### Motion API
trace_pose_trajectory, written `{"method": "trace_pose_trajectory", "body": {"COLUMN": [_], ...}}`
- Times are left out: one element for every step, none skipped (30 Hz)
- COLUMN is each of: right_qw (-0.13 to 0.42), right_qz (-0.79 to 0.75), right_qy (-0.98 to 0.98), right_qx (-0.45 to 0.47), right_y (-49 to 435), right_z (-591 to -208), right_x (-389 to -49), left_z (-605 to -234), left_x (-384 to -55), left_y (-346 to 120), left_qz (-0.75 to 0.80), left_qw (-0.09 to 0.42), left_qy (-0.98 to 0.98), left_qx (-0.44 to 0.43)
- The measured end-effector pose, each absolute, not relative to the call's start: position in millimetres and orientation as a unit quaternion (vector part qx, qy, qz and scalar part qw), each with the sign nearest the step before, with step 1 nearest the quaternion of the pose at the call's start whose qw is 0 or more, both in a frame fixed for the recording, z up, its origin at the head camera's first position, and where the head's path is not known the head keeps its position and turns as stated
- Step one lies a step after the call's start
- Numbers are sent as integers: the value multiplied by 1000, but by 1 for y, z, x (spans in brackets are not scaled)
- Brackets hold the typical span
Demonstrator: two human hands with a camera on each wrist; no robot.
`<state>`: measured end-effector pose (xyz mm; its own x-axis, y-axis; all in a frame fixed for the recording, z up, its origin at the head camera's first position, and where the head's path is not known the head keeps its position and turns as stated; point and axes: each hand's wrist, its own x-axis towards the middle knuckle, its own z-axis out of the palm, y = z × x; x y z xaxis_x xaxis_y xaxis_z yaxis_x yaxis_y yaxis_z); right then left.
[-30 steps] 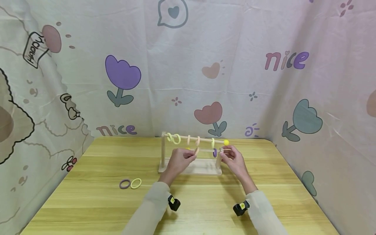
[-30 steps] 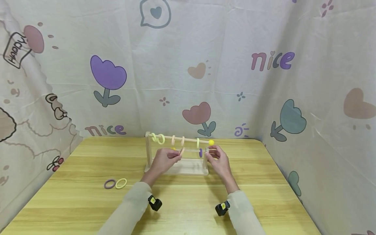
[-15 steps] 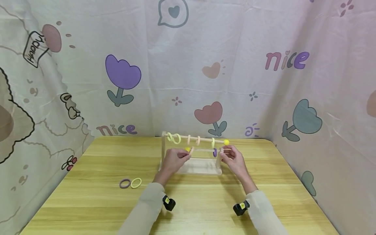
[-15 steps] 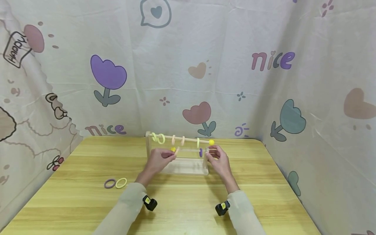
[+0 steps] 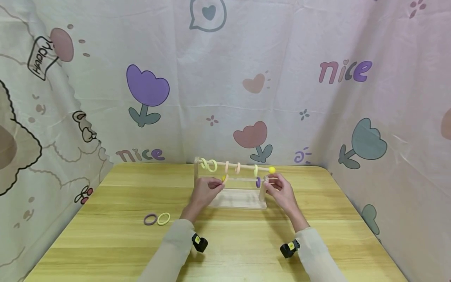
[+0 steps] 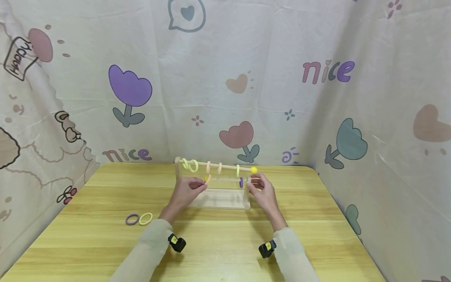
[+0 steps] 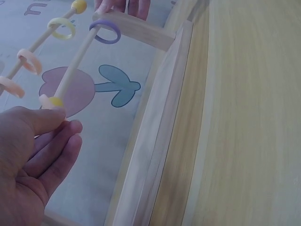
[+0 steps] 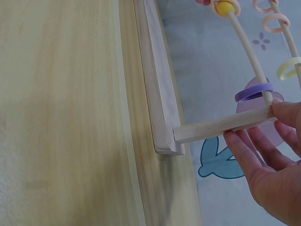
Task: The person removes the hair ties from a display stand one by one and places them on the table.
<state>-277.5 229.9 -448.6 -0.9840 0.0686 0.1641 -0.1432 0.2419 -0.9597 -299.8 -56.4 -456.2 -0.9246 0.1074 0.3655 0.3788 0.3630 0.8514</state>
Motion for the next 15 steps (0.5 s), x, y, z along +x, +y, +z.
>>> {"method": "trace_pose_trajectory", "body": {"right_qw": [87, 87, 87, 87, 87, 88, 88, 88, 88, 88, 87, 87, 87, 86, 86], "right_qz": [616, 616, 616, 616, 617, 617, 618, 617, 617, 617, 617, 617, 618, 618, 618], "right_qy": [-783, -782, -782, -782, -781, -781, -781, -781, -782, -782, -782, -782, -781, -781, -782], "right_qx": [23, 23, 24, 23, 23, 22, 22, 21, 21, 20, 20, 20, 20, 20, 20], "right_y": [230, 230, 230, 230, 230, 230, 230, 230, 230, 231, 231, 231, 231, 231, 230], "right_z": [-449, -449, -449, -449, -449, -449, -449, -449, -448, -448, -448, -448, -448, -448, -448], "right_x": [-278, -278, -278, -279, -279, -279, -279, -279, -279, -279, -279, -279, -279, -278, -278], "left_z": [-456, -456, -456, -456, -456, -456, -455, -455, -455, -454, -454, -453, -452, -452, -451], "left_x": [-300, -299, -299, -298, -298, -298, -297, -297, -297, -297, -297, -297, -297, -298, -298], "left_y": [-57, -58, -58, -59, -60, -60, -61, -62, -62, -63, -63, -63, -63, -64, -64], "left_qz": [-545, -547, -548, -548, -548, -547, -546, -546, -547, -547, -548, -549, -549, -550, -550], "left_qw": [123, 121, 121, 120, 120, 120, 120, 120, 119, 119, 118, 117, 117, 116, 116], "left_qy": [-816, -816, -816, -817, -818, -819, -820, -821, -821, -821, -821, -821, -821, -821, -821], "left_qx": [-145, -142, -138, -133, -129, -124, -121, -118, -115, -113, -111, -108, -106, -104, -102]}}
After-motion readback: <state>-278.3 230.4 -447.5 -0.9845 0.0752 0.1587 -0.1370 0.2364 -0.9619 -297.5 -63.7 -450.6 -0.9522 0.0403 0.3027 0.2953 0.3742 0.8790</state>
